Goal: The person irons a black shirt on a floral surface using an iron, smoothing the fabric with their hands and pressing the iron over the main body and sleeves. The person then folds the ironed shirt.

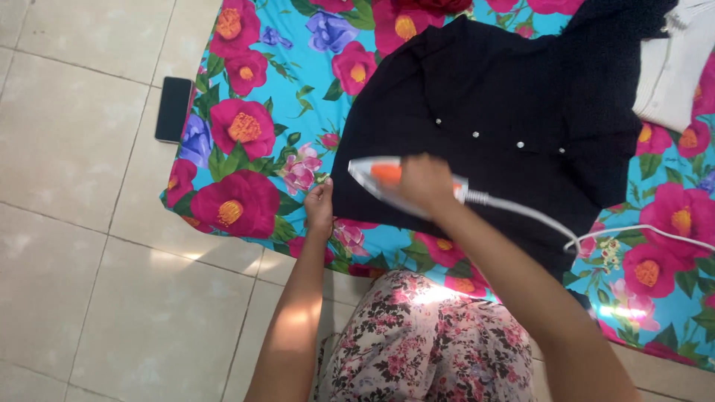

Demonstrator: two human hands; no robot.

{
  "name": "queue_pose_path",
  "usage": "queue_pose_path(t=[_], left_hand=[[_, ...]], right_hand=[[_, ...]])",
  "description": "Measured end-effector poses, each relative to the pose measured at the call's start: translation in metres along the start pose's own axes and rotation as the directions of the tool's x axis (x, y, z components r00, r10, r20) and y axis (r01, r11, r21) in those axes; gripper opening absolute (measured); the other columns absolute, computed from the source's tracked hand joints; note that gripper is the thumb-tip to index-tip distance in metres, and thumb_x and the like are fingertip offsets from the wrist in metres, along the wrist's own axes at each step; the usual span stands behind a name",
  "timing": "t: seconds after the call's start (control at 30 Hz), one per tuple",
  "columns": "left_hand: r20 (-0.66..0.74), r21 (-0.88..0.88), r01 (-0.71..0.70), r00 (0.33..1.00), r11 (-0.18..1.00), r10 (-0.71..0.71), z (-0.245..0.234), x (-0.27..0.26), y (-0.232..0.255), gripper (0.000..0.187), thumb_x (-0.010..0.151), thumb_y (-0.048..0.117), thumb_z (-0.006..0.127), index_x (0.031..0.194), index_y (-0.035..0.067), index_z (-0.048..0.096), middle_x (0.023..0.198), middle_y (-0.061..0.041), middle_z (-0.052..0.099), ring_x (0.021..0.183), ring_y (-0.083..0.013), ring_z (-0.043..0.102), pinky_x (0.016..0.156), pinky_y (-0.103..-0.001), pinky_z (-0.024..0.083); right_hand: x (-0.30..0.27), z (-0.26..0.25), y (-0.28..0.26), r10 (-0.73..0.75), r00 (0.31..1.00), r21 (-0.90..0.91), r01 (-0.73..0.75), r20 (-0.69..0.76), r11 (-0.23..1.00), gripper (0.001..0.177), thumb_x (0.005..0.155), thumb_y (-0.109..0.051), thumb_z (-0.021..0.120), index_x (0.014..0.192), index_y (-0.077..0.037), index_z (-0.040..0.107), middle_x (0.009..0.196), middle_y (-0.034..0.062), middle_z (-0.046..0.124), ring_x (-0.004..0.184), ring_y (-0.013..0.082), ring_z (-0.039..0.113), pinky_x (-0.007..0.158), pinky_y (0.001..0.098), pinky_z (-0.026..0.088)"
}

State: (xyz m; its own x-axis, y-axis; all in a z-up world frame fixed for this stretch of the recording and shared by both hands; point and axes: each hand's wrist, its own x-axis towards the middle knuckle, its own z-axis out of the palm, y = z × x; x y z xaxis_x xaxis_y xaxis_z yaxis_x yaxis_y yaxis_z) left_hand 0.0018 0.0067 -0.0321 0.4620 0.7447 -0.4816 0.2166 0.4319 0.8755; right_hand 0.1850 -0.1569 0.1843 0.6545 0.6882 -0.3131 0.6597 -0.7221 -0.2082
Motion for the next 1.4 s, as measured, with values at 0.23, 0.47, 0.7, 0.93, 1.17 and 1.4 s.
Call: queue_pose_path(t=[0.23,0.47,0.7,0.93,1.17,1.4], left_hand=[[0.014,-0.078,-0.043,0.999,0.996,0.044,0.002,0.004,-0.005,0.033,0.1,0.034,0.068,0.082,0.006,0.069,0.063,0.011,0.044,0.055,-0.0015,0.032,0.047,-0.023,0.025],[0.011,-0.037,-0.162,0.987,0.986,0.163,-0.002,0.017,-0.023,0.043,0.107,0.039,0.063,0.086,0.003,0.071,0.066,0.011,0.042,0.058,-0.0013,0.032,0.048,-0.023,0.026],[0.014,-0.027,-0.044,0.999,0.999,0.044,-0.001,0.007,-0.007,0.037,0.104,0.039,0.061,0.09,0.006,0.07,0.064,0.005,0.057,0.047,-0.0041,0.044,0.035,-0.023,0.035],[0.0,-0.036,0.003,1.0,0.999,-0.003,0.004,0.001,0.006,0.029,0.103,0.037,0.06,0.097,0.01,0.069,0.071,0.003,0.063,0.049,-0.0071,0.055,0.034,-0.025,0.039],[0.045,-0.152,-0.007,0.999,0.988,0.014,0.015,-0.035,0.039,0.029,0.101,0.039,0.066,0.101,0.01,0.07,0.077,0.001,0.068,0.051,-0.008,0.057,0.036,-0.023,0.039],[0.071,0.031,-0.174,0.983,0.984,0.172,0.009,-0.023,0.014,0.025,0.089,0.012,0.08,0.1,0.008,0.058,0.084,-0.003,0.07,0.062,-0.0104,0.064,0.044,-0.026,0.051]], right_hand=[[0.093,-0.021,0.001,0.249,0.968,0.154,-0.247,0.009,0.957,0.066,0.069,-0.066,0.08,0.102,-0.009,0.078,0.101,0.0151,0.077,0.094,0.0328,0.075,0.083,0.0456,0.059],[0.008,0.006,-0.028,0.059,0.997,0.055,-0.062,0.048,0.997,0.08,0.072,-0.076,0.076,0.101,-0.001,0.076,0.101,0.0204,0.073,0.094,0.0349,0.073,0.082,0.0444,0.058],[-0.1,0.01,0.045,0.108,0.986,0.05,-0.116,0.129,0.992,0.064,0.074,-0.073,0.071,0.09,-0.011,0.08,0.087,0.0127,0.077,0.082,0.0316,0.075,0.074,0.0466,0.059],[-0.166,0.002,0.24,0.478,0.865,0.004,-0.484,0.151,0.875,0.081,0.07,-0.085,0.064,0.101,-0.012,0.082,0.091,0.0178,0.078,0.089,0.0369,0.076,0.079,0.0482,0.058],[-0.173,0.018,0.33,0.591,0.803,0.048,-0.595,0.081,0.802,0.087,0.073,-0.085,0.068,0.099,-0.002,0.079,0.092,0.0238,0.077,0.087,0.0402,0.076,0.078,0.0495,0.058],[-0.214,0.018,0.193,0.326,0.945,0.162,-0.327,0.032,0.931,0.071,0.077,-0.075,0.065,0.09,-0.008,0.082,0.083,0.0183,0.077,0.08,0.0347,0.076,0.077,0.0458,0.06]])
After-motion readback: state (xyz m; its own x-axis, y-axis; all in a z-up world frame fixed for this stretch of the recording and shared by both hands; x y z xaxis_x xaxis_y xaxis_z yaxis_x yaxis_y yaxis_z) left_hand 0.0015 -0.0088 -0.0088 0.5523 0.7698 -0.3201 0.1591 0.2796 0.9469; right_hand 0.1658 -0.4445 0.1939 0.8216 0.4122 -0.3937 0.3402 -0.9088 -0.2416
